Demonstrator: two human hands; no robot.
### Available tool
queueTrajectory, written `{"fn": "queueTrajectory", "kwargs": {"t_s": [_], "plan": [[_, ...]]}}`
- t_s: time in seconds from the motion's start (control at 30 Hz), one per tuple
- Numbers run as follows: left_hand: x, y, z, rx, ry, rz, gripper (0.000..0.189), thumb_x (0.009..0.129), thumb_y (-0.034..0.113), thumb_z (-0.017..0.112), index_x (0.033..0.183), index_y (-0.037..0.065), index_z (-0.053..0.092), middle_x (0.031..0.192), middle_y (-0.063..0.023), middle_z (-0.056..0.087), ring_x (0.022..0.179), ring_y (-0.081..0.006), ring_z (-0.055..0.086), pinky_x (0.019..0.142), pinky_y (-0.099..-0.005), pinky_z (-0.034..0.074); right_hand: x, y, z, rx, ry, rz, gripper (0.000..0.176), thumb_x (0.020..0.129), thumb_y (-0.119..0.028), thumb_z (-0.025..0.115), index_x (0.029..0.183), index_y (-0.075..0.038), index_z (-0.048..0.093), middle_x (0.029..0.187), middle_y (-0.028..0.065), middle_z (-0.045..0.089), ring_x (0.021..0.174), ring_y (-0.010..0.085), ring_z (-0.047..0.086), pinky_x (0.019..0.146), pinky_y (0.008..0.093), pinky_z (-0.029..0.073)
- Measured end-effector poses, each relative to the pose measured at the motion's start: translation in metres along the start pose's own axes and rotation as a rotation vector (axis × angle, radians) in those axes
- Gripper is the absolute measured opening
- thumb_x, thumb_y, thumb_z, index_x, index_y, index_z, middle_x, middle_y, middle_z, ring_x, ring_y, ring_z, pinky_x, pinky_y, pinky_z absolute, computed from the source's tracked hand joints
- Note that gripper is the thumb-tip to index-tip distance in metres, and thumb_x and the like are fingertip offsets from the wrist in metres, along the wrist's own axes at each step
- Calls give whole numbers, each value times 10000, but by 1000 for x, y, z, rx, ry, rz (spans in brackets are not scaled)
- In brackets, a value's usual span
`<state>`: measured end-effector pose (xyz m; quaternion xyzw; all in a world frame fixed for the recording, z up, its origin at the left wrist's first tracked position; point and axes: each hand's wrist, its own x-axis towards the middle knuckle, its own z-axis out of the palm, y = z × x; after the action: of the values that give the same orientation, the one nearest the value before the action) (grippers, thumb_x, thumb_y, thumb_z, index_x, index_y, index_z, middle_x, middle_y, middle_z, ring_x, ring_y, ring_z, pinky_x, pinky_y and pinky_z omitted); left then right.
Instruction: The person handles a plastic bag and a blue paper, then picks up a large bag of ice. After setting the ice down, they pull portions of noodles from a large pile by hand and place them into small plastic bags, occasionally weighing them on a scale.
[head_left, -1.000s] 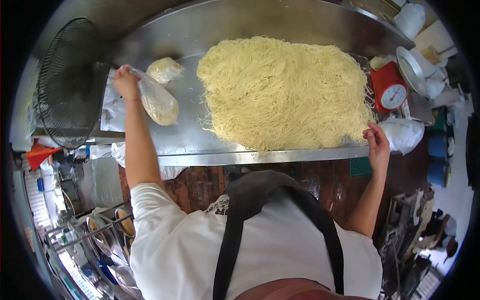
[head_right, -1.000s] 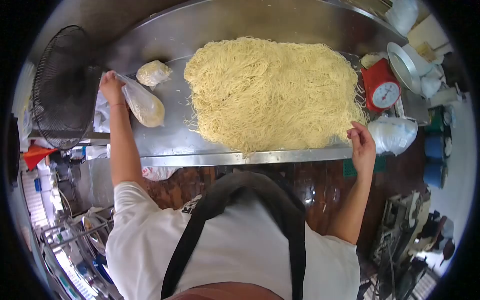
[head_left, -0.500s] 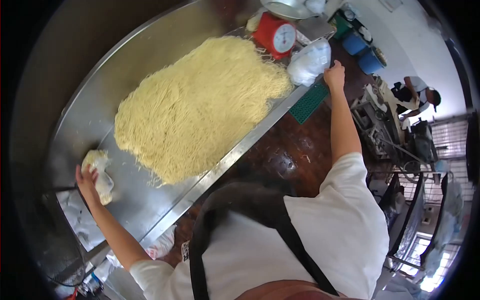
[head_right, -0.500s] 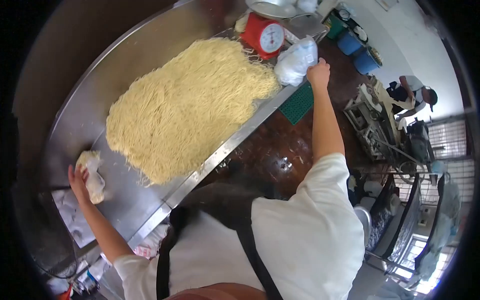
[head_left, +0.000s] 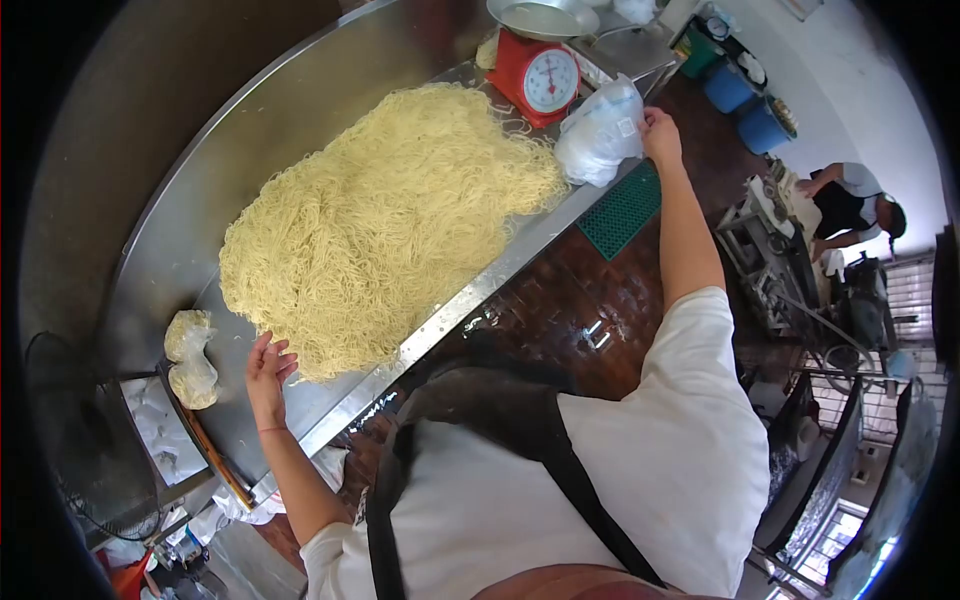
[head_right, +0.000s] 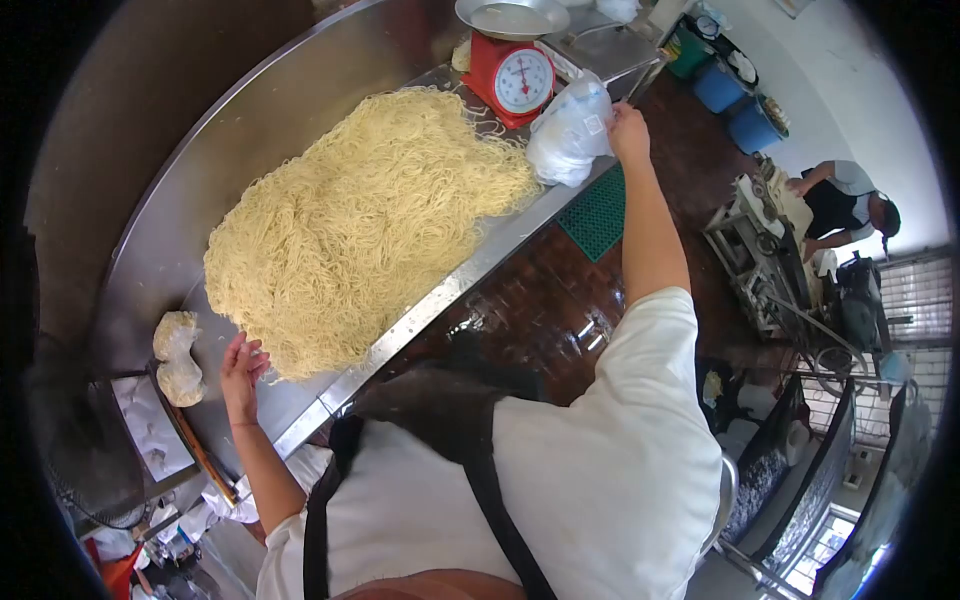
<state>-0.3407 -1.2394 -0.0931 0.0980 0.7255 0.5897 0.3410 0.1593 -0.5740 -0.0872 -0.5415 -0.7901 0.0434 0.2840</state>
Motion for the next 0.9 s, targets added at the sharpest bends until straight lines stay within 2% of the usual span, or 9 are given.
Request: {"fn": "queueTrajectory", "kwargs": {"t_s": [0.1, 0.2, 0.33, 0.47, 0.57, 0.63, 0.7, 0.8, 0.9], "plan": [[-7, 4, 17, 8, 10, -3, 366, 1008, 180, 554, 1347, 44, 525, 1106, -106, 668, 848, -160, 668, 756, -289, 563, 6, -11, -18, 14, -48, 46, 297, 827, -197, 711, 1078, -47, 663, 1044, 198, 662, 1013, 380, 634, 852, 453, 517], [-19, 6, 32, 17, 16, -12, 360, 1007, 175, 554, 1341, 45, 529, 1101, -107, 669, 849, -165, 670, 754, -292, 564, 8, -27, -28, 165, 151, 15, 268, 850, -199, 682, 1062, -36, 664, 1020, 201, 666, 973, 383, 644, 843, 455, 519], [-21, -5, 37, 36, -5, -51, 355, 1006, 170, 553, 1334, 37, 531, 1099, -108, 668, 851, -169, 670, 750, -293, 564, 7, -2, 14, 36, 203, -172, 200, 870, -233, 651, 920, -43, 691, 887, 187, 662, 848, 392, 660, 769, 471, 529], [-19, -7, 29, 16, -22, -36, 354, 1006, 166, 548, 1329, 25, 529, 1095, -111, 667, 852, -170, 669, 751, -291, 565, 11, -31, -16, -70, 313, -106, 153, 870, -208, 666, 967, -105, 724, 952, 182, 678, 850, 391, 657, 771, 451, 533], [-17, -11, 14, 5, -42, -43, 345, 1007, 159, 541, 1322, 19, 533, 1086, -114, 666, 850, -170, 668, 750, -289, 565, 15, -30, -17, -65, 219, -83, 171, 852, -227, 663, 919, -80, 721, 933, 187, 676, 881, 393, 658, 756, 463, 531], [-15, -15, 2, 30, -31, -44, 342, 1014, 182, 539, 1315, 18, 539, 1080, -114, 665, 847, -169, 666, 749, -289, 565, 19, -62, -37, 31, 520, -107, 193, 894, -245, 646, 919, -67, 715, 979, 169, 681, 841, 347, 680, 776, 431, 548], [-19, -20, -11, 8, -26, -63, 345, 1020, 209, 536, 1308, 19, 545, 1078, -114, 664, 848, -169, 666, 748, -290, 565, -4, -140, -78, 626, 475, 33, 226, 935, -252, 617, 1033, -59, 681, 1119, 117, 663, 925, 266, 664, 843, 430, 548], [-18, -23, -24, -65, -77, -67, 417, 1034, 329, 518, 1288, 0, 550, 1070, -128, 669, 848, -185, 673, 743, -301, 568, -70, -230, -83, 1497, 173, -12, 233, 966, -208, 598, 1131, -45, 623, 1087, 64, 622, 1078, 233, 618, 933, 460, 531], [-14, -4, -30, -301, -234, -33, 510, 1034, 412, 488, 1277, -34, 541, 1063, -146, 679, 842, -206, 683, 746, -323, 571, -170, -344, -54, 1539, -278, 79, 241, 942, -265, 584, 1056, -55, 608, 1193, 82, 625, 1073, 219, 602, 967, 375, 450]]}}
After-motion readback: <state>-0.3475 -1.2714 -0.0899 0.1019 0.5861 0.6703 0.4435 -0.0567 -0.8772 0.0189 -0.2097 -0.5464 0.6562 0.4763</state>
